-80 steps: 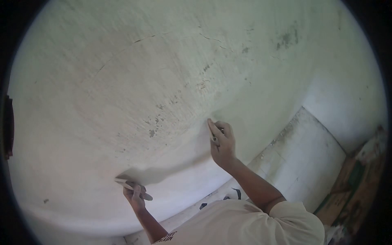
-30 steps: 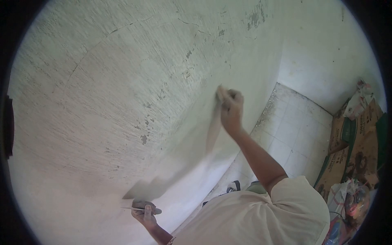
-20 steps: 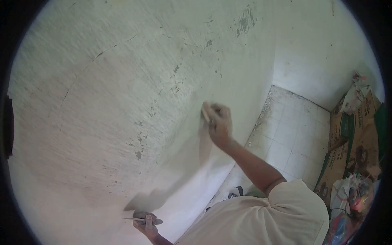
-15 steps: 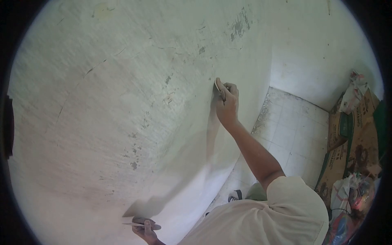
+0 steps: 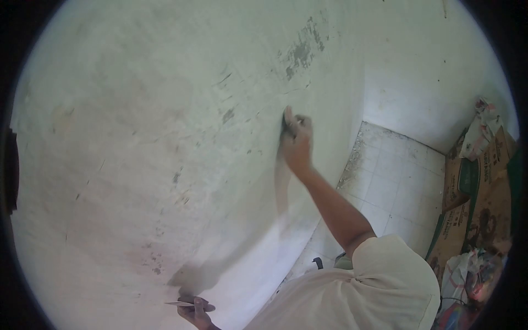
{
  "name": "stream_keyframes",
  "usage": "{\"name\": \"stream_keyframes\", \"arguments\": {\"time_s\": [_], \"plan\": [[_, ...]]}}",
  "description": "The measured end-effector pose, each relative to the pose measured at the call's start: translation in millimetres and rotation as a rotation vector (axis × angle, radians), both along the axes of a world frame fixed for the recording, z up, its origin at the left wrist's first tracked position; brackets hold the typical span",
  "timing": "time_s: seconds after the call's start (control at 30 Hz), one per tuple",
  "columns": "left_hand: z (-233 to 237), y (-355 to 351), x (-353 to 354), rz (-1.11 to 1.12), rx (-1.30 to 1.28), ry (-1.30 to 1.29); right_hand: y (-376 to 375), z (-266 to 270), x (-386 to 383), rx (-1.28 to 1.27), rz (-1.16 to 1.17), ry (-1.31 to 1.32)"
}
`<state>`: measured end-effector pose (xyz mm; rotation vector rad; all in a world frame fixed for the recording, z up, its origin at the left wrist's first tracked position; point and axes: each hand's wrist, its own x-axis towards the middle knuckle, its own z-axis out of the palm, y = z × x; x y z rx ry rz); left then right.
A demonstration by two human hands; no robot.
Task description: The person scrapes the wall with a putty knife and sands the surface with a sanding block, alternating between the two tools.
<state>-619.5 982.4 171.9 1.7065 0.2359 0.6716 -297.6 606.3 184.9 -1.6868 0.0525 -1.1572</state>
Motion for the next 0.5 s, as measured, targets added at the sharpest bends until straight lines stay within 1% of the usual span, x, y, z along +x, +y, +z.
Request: {"name": "stream_keyframes", "arguments": {"time_s": [0.03, 0.13, 0.2, 0.23, 0.27, 0.3, 0.37, 0.4, 0.43, 0.5], "plan": [[5, -15, 10, -0.038, -0.029, -0.041, 6, -1, -3, -0.021, -0.006, -0.042], [27, -73, 50, -0.176, -0.109, -0.141, 16, -33, -19, -0.121, 0.125, -0.071], [29, -96, 73, -0.209, -0.049, -0.163, -4, -38, -17, -0.21, 0.17, -0.037], [32, -109, 83, -0.226, -0.018, -0.168, -18, -42, -3, -0.129, 0.138, -0.032], [38, -121, 92, -0.203, -0.08, -0.16, -37, -47, 23, -0.048, 0.104, -0.026], [37, -127, 98, -0.158, -0.053, -0.118, -57, -52, 49, 0.032, 0.065, -0.022], [34, -134, 112, -0.073, -0.005, -0.036, -103, -63, 94, 0.081, -0.073, 0.133], [35, -142, 116, -0.027, -0.012, -0.013, -120, -61, 103, 0.103, -0.143, 0.209], [33, -143, 119, 0.003, -0.003, -0.012, -123, -65, 105, 0.094, -0.101, 0.164], [29, -144, 122, 0.073, 0.014, -0.005, -108, -72, 97, 0.074, -0.007, 0.076]]}}
